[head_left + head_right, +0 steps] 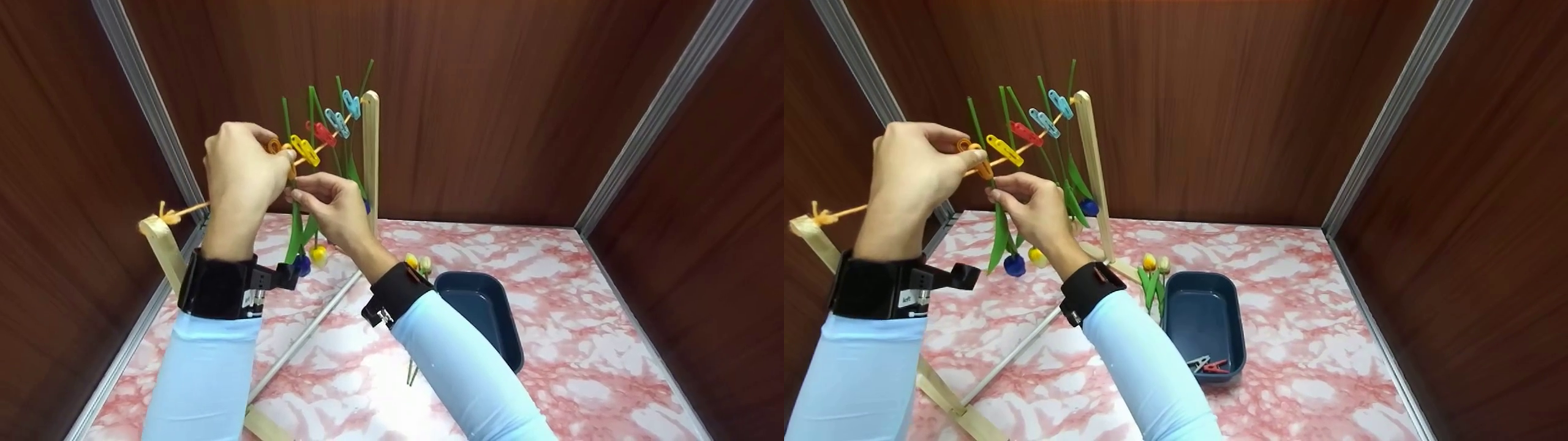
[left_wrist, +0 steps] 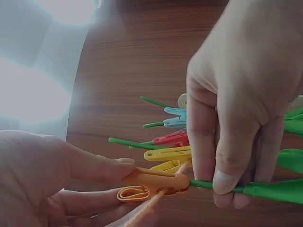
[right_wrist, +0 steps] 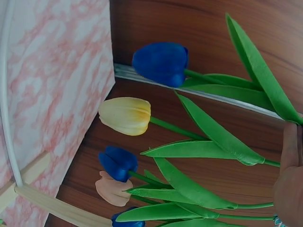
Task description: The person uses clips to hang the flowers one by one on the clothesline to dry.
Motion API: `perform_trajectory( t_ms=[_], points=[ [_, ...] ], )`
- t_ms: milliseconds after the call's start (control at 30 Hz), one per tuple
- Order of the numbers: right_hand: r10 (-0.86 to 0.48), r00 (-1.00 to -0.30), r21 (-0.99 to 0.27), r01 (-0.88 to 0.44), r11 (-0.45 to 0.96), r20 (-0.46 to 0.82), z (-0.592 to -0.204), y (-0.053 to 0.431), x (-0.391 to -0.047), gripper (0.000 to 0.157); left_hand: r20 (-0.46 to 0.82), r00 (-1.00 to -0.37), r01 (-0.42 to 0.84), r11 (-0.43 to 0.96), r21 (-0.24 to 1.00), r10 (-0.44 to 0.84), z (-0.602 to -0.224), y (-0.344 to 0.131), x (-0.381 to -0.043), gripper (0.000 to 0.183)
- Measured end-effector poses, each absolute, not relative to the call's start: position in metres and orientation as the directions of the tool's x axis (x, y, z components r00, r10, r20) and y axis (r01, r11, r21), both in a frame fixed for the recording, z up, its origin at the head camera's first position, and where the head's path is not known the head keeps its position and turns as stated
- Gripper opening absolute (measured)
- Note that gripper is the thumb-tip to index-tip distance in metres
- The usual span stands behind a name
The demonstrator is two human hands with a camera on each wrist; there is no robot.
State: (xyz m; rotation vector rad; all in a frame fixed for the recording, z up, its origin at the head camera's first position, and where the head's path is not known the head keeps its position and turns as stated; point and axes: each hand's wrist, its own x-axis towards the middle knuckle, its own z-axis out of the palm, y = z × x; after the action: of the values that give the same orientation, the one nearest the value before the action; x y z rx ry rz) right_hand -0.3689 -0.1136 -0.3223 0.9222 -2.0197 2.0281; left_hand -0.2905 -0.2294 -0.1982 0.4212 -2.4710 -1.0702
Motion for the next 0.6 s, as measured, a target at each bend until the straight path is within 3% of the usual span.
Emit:
perform_trajectory(
  t_ms=[333, 600],
  points=[
    [-0.327, -0.806, -0.864, -0.496, -0.079, 0.493, -0.3212, -0.1150, -0.3695, 0.020, 0.342, -0.791, -0.080, 0.640, 0.764, -0.507, -0.2020, -0.2329, -0.2915, 0.023],
    [-0.310, -0.821, -0.871, -0.488, -0.053, 0.479, -0.3219, -0.1171, -0.3740, 0.018, 0.326, -0.817, -0.109, 0.682, 0.723, -0.476, -0.2038, -0.2325, -0.2921, 0.028]
  ],
)
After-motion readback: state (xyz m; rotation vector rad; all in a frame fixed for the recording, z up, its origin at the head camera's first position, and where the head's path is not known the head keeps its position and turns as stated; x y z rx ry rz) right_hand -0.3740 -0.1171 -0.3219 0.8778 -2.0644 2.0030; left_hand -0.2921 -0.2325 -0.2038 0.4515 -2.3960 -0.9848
